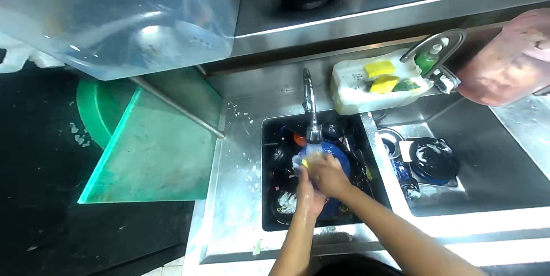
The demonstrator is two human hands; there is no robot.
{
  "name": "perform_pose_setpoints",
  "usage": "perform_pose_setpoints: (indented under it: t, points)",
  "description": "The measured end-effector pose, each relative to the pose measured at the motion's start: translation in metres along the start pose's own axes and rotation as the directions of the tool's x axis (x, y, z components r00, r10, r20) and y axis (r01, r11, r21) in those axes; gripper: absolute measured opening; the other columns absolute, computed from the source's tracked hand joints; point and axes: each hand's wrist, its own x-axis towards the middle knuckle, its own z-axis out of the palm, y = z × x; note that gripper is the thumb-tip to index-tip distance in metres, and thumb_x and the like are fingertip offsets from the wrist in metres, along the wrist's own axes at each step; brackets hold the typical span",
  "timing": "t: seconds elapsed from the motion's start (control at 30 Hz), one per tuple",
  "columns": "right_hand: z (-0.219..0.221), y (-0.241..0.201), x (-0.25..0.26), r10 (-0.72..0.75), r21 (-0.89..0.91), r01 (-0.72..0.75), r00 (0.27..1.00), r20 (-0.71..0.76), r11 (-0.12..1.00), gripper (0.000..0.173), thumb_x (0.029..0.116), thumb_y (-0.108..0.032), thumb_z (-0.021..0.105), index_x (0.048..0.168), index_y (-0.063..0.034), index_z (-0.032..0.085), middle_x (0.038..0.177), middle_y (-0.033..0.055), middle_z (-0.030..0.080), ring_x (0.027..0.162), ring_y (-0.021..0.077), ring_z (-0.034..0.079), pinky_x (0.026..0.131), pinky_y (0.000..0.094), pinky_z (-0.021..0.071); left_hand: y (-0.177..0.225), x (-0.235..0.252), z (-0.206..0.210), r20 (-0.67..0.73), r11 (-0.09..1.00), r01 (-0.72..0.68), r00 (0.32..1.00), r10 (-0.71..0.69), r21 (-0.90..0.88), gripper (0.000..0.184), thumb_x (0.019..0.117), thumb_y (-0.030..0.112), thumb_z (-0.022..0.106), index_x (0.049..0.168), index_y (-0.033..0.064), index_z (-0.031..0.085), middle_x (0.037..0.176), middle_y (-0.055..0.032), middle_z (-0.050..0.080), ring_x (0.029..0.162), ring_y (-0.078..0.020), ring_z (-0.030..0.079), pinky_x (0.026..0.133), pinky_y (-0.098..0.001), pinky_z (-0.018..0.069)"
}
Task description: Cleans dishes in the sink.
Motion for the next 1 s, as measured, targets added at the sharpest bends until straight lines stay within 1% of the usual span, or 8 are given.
perform_pose_setpoints:
  t: [0.1,0.2,0.37,0.53,0.67,0.73,0.87,1.0]
  points:
    - [-0.007,0.044,0.017,-0.003,-0.143,-0.023,0.984,-0.180,0.990,0.041,0.1021,-0.026,0.055,0.142,-0.0210,0.060,0.165,0.0071,0.037,0.154,0.0404,0.024,0.118,0.0689,0.0253,-0.002,-0.005,0.001,0.027,0.999,-0.015,1.000,0.014,0.032,0.054,0.1094,0.049,0.036,0.158,0.0250,0.032,0.138,-0.0200,0.060,0.117,-0.0410,0.065,0.088,-0.0626,0.0578]
    - [-0.007,0.058,0.001,0.139,-0.103,-0.150,0.984,-0.112,0.983,0.055,0.1034,-0.025,0.053,0.157,-0.0200,0.043,0.168,0.0123,0.029,0.155,0.0392,0.023,0.120,0.0635,0.0270,0.017,0.005,-0.008,0.012,0.994,-0.109,0.994,0.109,-0.020,0.052,0.1102,0.045,0.038,0.158,0.0287,0.029,0.139,-0.0216,0.059,0.115,-0.0432,0.065,0.085,-0.0636,0.0578]
    - [-0.005,0.034,-0.026,0.131,0.058,-0.132,0.991,0.016,0.990,0.043,0.1043,-0.024,0.051,0.146,-0.0164,0.058,0.162,0.0050,0.042,0.152,0.0322,0.032,0.122,0.0561,0.0288,0.023,0.021,-0.001,0.007,0.995,-0.062,0.998,0.062,-0.083,0.068,0.1035,0.066,0.032,0.150,0.0186,0.046,0.139,-0.0202,0.059,0.120,-0.0413,0.063,0.092,-0.0650,0.0540]
    - [-0.010,0.003,-0.020,-0.186,0.061,0.187,0.982,-0.018,0.980,0.037,0.1036,-0.015,0.048,0.134,-0.0162,0.068,0.150,0.0043,0.057,0.143,0.0245,0.048,0.119,0.0497,0.0373,0.010,0.011,0.020,0.095,0.999,-0.014,0.995,0.017,-0.033,0.076,0.1007,0.073,0.025,0.131,0.0123,0.059,0.114,-0.0141,0.070,0.104,-0.0277,0.068,0.088,-0.0506,0.0570]
    - [-0.015,0.036,0.016,-0.276,-0.062,0.269,0.935,-0.224,0.961,0.029,0.1042,-0.020,0.053,0.123,-0.0227,0.074,0.139,0.0001,0.064,0.140,0.0245,0.050,0.119,0.0523,0.0378,-0.007,-0.002,0.021,0.161,0.988,0.154,0.975,-0.153,0.006,0.074,0.1010,0.072,0.027,0.147,0.0175,0.049,0.133,-0.0181,0.064,0.117,-0.0371,0.065,0.092,-0.0614,0.0550]
    - [-0.021,0.064,0.026,-0.171,-0.118,0.146,0.952,-0.253,0.982,0.034,0.1046,-0.025,0.053,0.136,-0.0245,0.067,0.151,0.0041,0.056,0.147,0.0330,0.041,0.120,0.0595,0.0320,-0.013,0.001,0.020,0.096,0.990,0.140,0.986,-0.136,-0.034,0.052,0.1090,0.047,0.039,0.150,0.0163,0.043,0.132,-0.0199,0.063,0.115,-0.0377,0.066,0.091,-0.0597,0.0571]
    - [-0.017,0.089,0.010,0.287,0.089,-0.274,0.934,-0.212,0.958,0.042,0.1053,-0.028,0.053,0.146,-0.0199,0.057,0.140,0.0128,0.062,0.124,0.0357,0.062,0.103,0.0595,0.0499,-0.014,0.018,0.015,-0.068,0.996,0.069,0.995,-0.073,-0.064,0.045,0.1084,0.023,0.047,0.152,0.0161,0.037,0.131,-0.0195,0.062,0.115,-0.0347,0.066,0.092,-0.0569,0.0569]
    - [0.006,0.054,-0.031,0.750,0.705,-0.494,0.656,-0.081,0.509,0.034,0.1068,-0.023,0.048,0.130,-0.0016,0.060,0.107,0.0210,0.069,0.095,0.0333,0.069,0.085,0.0536,0.0562,-0.025,0.043,0.010,-0.242,0.986,-0.032,0.968,0.072,0.164,0.046,0.1056,0.025,0.058,0.147,0.0073,0.046,0.133,-0.0212,0.061,0.119,-0.0350,0.063,0.095,-0.0576,0.0552]
